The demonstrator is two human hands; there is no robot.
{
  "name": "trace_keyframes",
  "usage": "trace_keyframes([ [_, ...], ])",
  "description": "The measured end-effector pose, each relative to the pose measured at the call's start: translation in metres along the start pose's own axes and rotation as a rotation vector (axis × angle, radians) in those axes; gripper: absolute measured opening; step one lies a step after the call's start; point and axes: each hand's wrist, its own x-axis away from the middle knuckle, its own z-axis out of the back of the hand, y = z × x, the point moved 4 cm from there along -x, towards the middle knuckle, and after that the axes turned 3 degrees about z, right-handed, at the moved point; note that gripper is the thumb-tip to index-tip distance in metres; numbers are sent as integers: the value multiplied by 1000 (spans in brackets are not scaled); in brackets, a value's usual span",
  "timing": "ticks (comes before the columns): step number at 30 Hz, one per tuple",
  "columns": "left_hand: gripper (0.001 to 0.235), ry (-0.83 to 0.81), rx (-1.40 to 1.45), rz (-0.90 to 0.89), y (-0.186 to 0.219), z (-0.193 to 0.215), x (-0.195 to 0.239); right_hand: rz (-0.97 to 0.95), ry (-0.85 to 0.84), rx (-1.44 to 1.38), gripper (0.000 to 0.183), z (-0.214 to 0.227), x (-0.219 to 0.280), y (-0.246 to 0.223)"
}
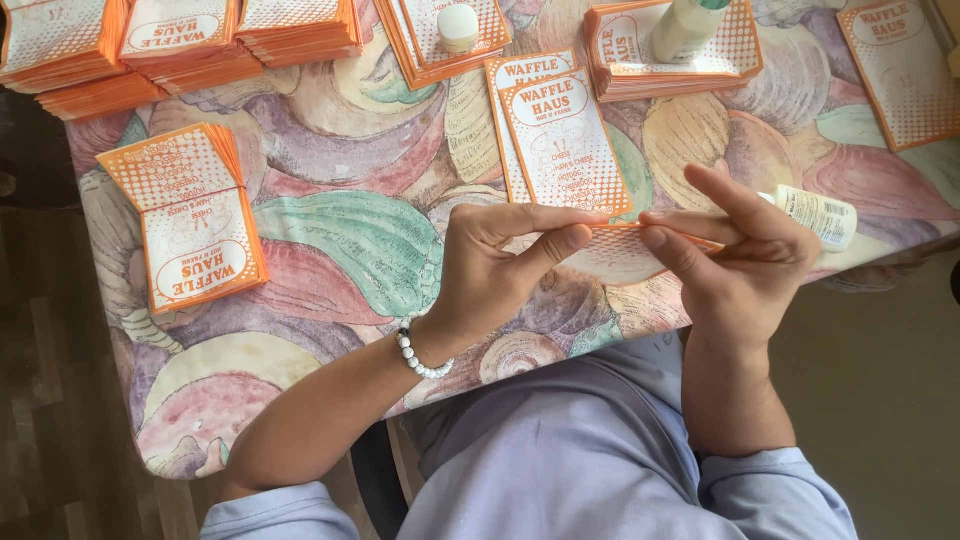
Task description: Manually applying glue to paper bags and folding them for assembly.
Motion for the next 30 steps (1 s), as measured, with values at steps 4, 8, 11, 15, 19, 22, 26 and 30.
trace_keyframes([
  [4,16,4,34,54,-9,-1,2,19,-18,-27,53,4,-2,0],
  [8,17,172,421,151,-34,5,-2,-13,-221,41,95,-1,-1,15],
  [11,16,229,493,156,-49,14,-9,-40,-229,39,106,-2,12,42],
  [15,25,113,449,76,-28,23,-15,-55,-218,115,99,7,11,25],
  [19,54,-205,-198,-65,-1,18,-22,100,-530,501,82,8,-2,-9],
  [22,22,-70,-322,-133,-7,14,-17,-12,-456,471,89,18,-2,-7],
  [26,19,114,97,112,-41,13,-13,31,-57,207,90,43,-3,16],
  [30,26,100,197,220,-45,11,-15,63,84,172,74,48,-3,21],
])
